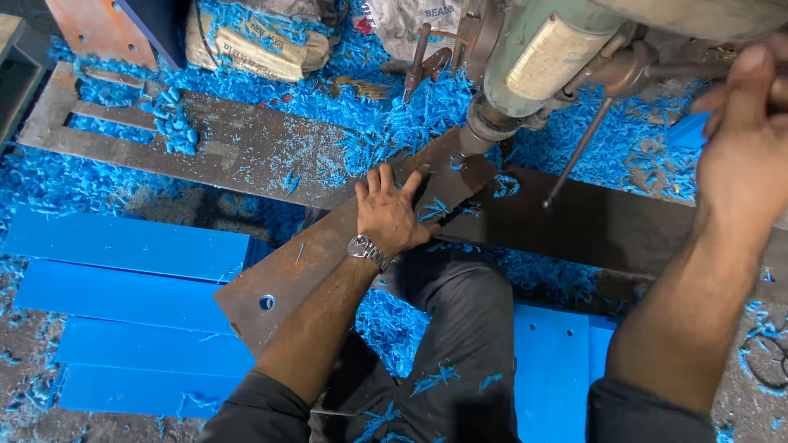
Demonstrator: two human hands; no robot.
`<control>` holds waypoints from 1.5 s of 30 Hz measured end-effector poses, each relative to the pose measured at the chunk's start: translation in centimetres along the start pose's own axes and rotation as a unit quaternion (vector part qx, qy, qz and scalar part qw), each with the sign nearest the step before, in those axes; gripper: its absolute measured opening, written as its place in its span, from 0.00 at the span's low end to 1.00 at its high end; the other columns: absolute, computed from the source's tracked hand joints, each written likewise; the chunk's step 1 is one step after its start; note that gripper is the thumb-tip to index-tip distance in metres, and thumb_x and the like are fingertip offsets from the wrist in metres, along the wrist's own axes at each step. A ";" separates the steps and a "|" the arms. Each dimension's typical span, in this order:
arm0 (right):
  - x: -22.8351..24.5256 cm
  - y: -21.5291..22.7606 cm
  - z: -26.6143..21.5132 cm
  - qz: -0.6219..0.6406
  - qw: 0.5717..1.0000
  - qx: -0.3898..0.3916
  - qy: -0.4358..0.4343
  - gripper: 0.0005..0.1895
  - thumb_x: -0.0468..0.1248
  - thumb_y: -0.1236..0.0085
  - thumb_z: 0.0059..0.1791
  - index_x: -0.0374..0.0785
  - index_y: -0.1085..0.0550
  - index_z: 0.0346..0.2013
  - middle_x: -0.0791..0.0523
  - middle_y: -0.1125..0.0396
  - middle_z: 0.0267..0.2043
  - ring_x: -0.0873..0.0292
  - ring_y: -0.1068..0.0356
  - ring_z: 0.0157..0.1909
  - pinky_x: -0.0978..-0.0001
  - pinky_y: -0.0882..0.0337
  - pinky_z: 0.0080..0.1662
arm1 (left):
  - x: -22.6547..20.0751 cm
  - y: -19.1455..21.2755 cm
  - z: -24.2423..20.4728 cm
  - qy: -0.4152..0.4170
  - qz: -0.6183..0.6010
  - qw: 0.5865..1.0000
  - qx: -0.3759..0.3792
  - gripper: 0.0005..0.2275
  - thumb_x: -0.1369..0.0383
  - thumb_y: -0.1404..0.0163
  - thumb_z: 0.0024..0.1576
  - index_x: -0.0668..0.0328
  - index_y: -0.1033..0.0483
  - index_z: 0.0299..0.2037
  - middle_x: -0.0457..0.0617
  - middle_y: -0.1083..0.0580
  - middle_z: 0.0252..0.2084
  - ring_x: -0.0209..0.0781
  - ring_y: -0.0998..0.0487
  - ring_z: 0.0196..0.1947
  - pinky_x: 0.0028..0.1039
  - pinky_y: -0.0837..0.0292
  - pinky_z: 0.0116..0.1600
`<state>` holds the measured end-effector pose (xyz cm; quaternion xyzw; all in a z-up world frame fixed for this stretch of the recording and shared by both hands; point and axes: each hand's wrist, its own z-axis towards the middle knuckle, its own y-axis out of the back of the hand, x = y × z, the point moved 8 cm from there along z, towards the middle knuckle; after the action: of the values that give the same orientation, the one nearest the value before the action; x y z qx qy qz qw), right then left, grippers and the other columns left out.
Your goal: Drilling holes into blue plastic/metal components using a drill press and a metal template for alignment.
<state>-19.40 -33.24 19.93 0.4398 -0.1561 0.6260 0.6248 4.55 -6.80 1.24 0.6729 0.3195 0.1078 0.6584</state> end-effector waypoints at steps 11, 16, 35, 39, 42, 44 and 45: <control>-16.6 -5.4 18.4 0.141 0.983 0.022 -0.113 0.11 0.42 0.54 0.61 0.38 0.29 0.48 0.56 0.30 0.35 0.63 0.31 0.30 0.70 0.34 0.31 | 0.1 -0.1 0.0 0.007 -0.013 1.000 -0.018 0.47 0.40 0.37 0.39 0.33 0.44 0.71 0.61 0.40 0.59 0.61 0.41 0.62 0.52 0.42 0.61; -13.0 -11.5 14.0 0.203 0.963 0.037 -0.173 0.13 0.46 0.54 0.59 0.41 0.28 0.48 0.56 0.28 0.34 0.63 0.29 0.28 0.69 0.30 0.30 | 0.6 -0.6 0.0 0.002 -0.010 0.999 -0.046 0.46 0.40 0.36 0.37 0.34 0.41 0.68 0.62 0.40 0.59 0.61 0.41 0.61 0.53 0.43 0.60; -6.0 -5.6 -30.7 -0.074 0.981 0.153 -0.094 0.13 0.42 0.40 0.54 0.34 0.24 0.46 0.53 0.29 0.40 0.60 0.30 0.38 0.68 0.29 0.41 | -0.9 -1.6 -15.1 -0.135 -0.072 0.986 -0.062 0.45 0.51 0.31 0.29 0.36 0.33 0.64 0.62 0.36 0.53 0.63 0.37 0.55 0.55 0.42 0.57; -6.6 -4.9 -34.3 -0.117 0.939 0.262 -0.189 0.19 0.48 0.44 0.55 0.33 0.25 0.47 0.51 0.26 0.38 0.58 0.27 0.38 0.64 0.28 0.40 | -4.0 -4.1 -19.4 -0.201 -0.107 0.974 -0.010 0.44 0.56 0.32 0.28 0.39 0.31 0.63 0.63 0.36 0.52 0.64 0.37 0.55 0.54 0.42 0.57; -5.8 -2.2 -36.5 -0.248 0.873 0.335 -0.252 0.22 0.52 0.45 0.52 0.33 0.24 0.43 0.48 0.27 0.32 0.53 0.27 0.33 0.58 0.29 0.37 | -5.7 -6.2 -22.0 -0.228 -0.101 0.968 -0.012 0.44 0.58 0.34 0.30 0.39 0.31 0.65 0.64 0.35 0.54 0.63 0.36 0.54 0.53 0.41 0.57; -6.3 0.3 -38.2 -0.227 0.876 0.330 -0.270 0.22 0.52 0.45 0.52 0.34 0.24 0.43 0.49 0.27 0.31 0.53 0.27 0.32 0.59 0.28 0.36 | -6.9 -6.7 -23.5 -0.236 -0.110 0.966 0.008 0.43 0.58 0.34 0.31 0.39 0.31 0.65 0.64 0.35 0.54 0.63 0.36 0.54 0.53 0.41 0.56; -6.5 1.5 -39.2 -0.205 0.878 0.326 -0.285 0.23 0.53 0.44 0.51 0.34 0.25 0.42 0.49 0.27 0.30 0.54 0.27 0.31 0.61 0.28 0.36 | -7.5 -7.0 -24.3 -0.240 -0.119 0.963 0.026 0.42 0.59 0.34 0.33 0.39 0.31 0.66 0.63 0.35 0.54 0.63 0.36 0.54 0.52 0.41 0.55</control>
<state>-35.77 -8.51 -6.54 0.8004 -0.0207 0.3465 0.4888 -17.00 8.32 -0.73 0.6534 0.2323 -0.1445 0.7059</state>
